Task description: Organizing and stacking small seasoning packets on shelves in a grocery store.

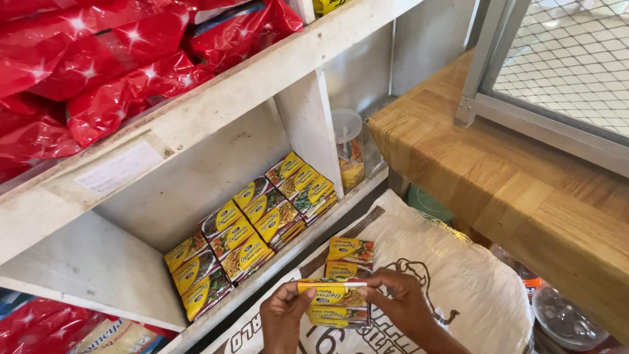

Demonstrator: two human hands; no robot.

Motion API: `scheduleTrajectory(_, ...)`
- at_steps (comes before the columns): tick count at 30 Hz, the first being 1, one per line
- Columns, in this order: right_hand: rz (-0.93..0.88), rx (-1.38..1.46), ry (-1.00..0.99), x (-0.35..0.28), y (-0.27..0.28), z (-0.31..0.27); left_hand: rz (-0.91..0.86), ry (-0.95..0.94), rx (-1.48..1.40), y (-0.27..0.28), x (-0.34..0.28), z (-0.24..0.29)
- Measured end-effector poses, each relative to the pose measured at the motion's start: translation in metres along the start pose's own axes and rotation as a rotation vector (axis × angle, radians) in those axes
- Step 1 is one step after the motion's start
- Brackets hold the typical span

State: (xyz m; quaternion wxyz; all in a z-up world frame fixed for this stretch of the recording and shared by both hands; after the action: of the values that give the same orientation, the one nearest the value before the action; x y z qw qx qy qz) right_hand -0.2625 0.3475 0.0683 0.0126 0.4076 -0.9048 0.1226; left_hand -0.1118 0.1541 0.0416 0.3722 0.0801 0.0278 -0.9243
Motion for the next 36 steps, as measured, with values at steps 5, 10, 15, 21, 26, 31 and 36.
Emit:
scheduleTrajectory(5,0.105,-0.382,0.328,0.011,-0.003,-0.09,0.019,-0.028,-0.048,-0.013,-0.002,0.036)
scheduleTrajectory(10,-0.233,-0.211,0.351,0.025,-0.031,-0.08,0.005,-0.068,-0.087,-0.028,0.004,0.06)
scheduleTrajectory(15,-0.071,-0.064,0.145,0.061,-0.014,-0.049,0.12,-0.23,0.111,-0.017,0.008,0.102)
scheduleTrajectory(21,-0.057,-0.136,0.24,0.098,-0.019,-0.135,0.07,-0.561,0.253,-0.024,-0.007,0.195)
scheduleTrajectory(26,-0.076,-0.096,0.45,0.111,-0.032,-0.209,-0.254,-0.442,-0.004,-0.064,0.023,0.175)
scheduleTrajectory(31,-0.179,0.582,0.197,0.117,-0.031,-0.207,-0.157,-0.478,-0.136,-0.067,0.028,0.204)
scheduleTrajectory(36,-0.146,0.161,0.147,0.125,-0.018,-0.152,-0.084,-0.502,-0.097,-0.059,0.027,0.239)
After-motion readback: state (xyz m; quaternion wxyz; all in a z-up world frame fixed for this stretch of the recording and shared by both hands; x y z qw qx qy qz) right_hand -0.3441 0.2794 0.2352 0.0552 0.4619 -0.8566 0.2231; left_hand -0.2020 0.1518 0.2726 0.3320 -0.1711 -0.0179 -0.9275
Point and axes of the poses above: each hand's wrist, its own x-axis towards the middle knuckle, its own y-axis out of the back of the hand, z = x × y, the point moved 9 cm from there along x, towards the middle knuckle, and after that the axes turned 11 degrees about x, right-handed, at the moved point
